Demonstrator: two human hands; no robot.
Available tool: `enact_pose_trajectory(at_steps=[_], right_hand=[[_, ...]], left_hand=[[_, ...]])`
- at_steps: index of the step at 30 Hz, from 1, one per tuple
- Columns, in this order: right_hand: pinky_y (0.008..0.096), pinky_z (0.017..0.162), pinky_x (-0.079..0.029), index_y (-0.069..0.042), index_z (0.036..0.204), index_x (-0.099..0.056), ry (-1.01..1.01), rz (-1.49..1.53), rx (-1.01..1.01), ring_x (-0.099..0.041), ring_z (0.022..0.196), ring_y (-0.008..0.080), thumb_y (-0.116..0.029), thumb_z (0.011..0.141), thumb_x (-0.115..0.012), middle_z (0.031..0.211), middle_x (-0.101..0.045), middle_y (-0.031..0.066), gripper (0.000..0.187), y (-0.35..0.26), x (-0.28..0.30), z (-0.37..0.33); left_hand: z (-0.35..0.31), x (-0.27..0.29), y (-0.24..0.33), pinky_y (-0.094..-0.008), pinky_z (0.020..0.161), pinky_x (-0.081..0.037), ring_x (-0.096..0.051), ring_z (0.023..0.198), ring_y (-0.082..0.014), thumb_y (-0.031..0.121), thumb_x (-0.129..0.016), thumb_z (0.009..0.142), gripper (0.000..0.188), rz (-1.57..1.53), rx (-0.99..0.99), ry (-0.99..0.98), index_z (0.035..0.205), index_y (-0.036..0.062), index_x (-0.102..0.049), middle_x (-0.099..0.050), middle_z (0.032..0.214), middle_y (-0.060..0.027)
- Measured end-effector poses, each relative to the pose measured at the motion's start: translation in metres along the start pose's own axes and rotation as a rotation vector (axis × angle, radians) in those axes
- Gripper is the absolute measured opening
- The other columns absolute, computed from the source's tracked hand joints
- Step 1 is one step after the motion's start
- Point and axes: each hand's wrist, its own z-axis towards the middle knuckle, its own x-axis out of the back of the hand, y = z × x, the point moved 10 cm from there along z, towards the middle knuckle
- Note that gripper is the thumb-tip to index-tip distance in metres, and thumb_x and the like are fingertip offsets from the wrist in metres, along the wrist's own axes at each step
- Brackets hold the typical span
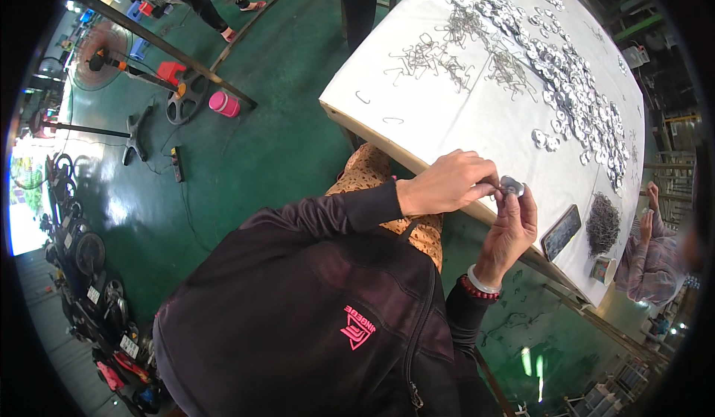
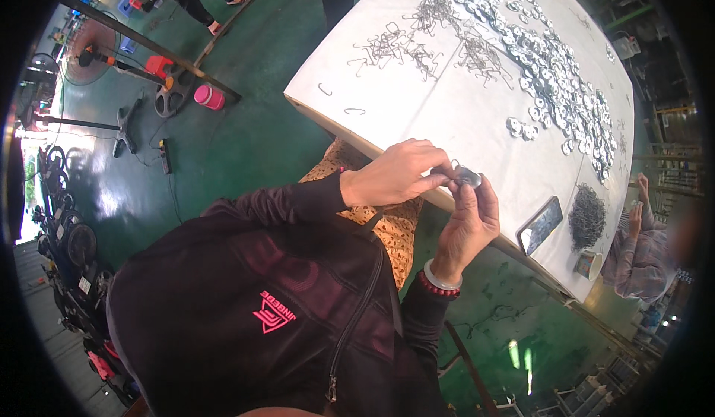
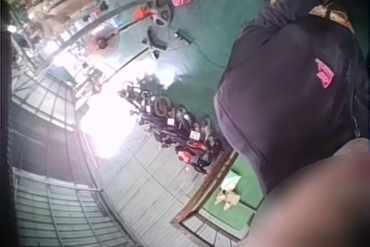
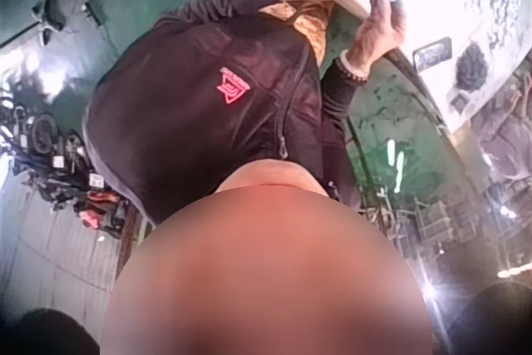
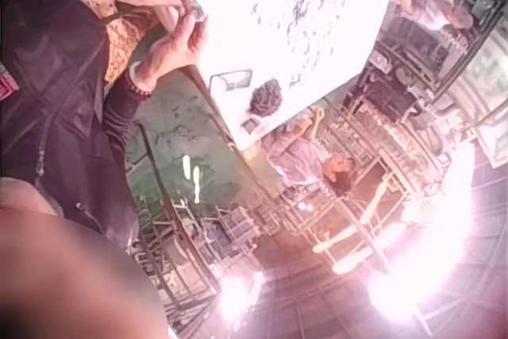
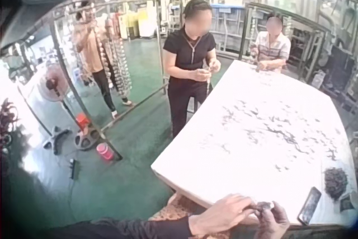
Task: The person assembles small silver metal discs onto a wire chain by hand. They pick up a disc and a wire hook, attach them together, and then hang the completed chain on a metal rack. This process is repeated multiple times.
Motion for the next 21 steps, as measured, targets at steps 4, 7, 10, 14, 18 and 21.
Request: enact_pose_trajectory(at_steps=[4,7,10,14,18,21], right_hand=[[0.0313,0.074,-0.056,0.006,0.110,-0.057,-0.071,0.078,-0.035,-0.064,0.086,0.0217,0.004,0.084,-0.060,0.097,-0.064,0.0162,0.026,0.008,-0.005,0.001],[0.0306,0.073,-0.056,0.007,0.109,-0.057,-0.065,0.111,-0.022,-0.064,0.084,0.0211,0.003,0.085,-0.060,0.096,-0.064,0.0148,0.025,0.003,-0.006,0.001],[0.0302,0.073,-0.056,0.007,0.110,-0.057,-0.039,0.106,-0.001,-0.064,0.084,0.0210,0.003,0.085,-0.059,0.096,-0.064,0.0143,0.024,-0.005,-0.005,0.003],[0.0312,0.074,-0.056,0.009,0.113,-0.055,-0.033,0.064,0.021,-0.064,0.086,0.0228,0.004,0.086,-0.057,0.098,-0.063,0.0165,0.027,-0.015,-0.006,0.001],[0.0328,0.074,-0.056,0.013,0.114,-0.053,0.068,-0.055,0.002,-0.064,0.087,0.0235,0.004,0.086,-0.056,0.099,-0.062,0.0184,0.029,-0.027,-0.011,-0.005],[0.0317,0.073,-0.055,0.012,0.108,-0.057,0.066,-0.037,0.070,-0.065,0.082,0.0241,0.005,0.084,-0.059,0.096,-0.064,0.0192,0.025,-0.051,-0.020,-0.010]], left_hand=[[-0.013,0.009,-0.018,-0.0342,0.084,-0.044,-0.058,0.095,-0.0222,0.018,-0.066,0.082,0.026,-0.199,0.164,-0.030,0.102,0.0058,-0.057,-0.063,0.095,-0.0070],[-0.014,0.046,-0.033,-0.0322,0.088,-0.045,-0.054,0.108,-0.0208,0.023,-0.071,0.079,0.053,-0.058,0.101,0.097,0.124,0.0054,-0.050,-0.056,0.120,-0.0085],[-0.001,0.117,-0.093,-0.0357,0.078,-0.049,-0.061,0.091,-0.0282,0.023,-0.063,0.084,0.026,0.194,0.164,0.264,0.100,0.0036,-0.066,-0.066,0.097,-0.0125],[0.006,0.177,-0.180,-0.0399,0.073,-0.049,-0.063,0.079,-0.0304,0.022,-0.063,0.081,0.019,0.770,0.236,0.240,0.087,0.0055,-0.070,-0.066,0.083,-0.0130],[0.004,0.168,-0.201,-0.0415,0.076,-0.047,-0.058,0.082,-0.0328,0.009,-0.054,0.077,0.012,0.835,0.111,0.150,0.073,0.0000,-0.061,-0.059,0.077,-0.0169],[0.006,0.170,-0.197,-0.0446,0.075,-0.045,-0.056,0.084,-0.0352,0.009,-0.049,0.082,0.014,0.775,0.066,0.136,0.082,-0.0014,-0.059,-0.059,0.081,-0.0189]])
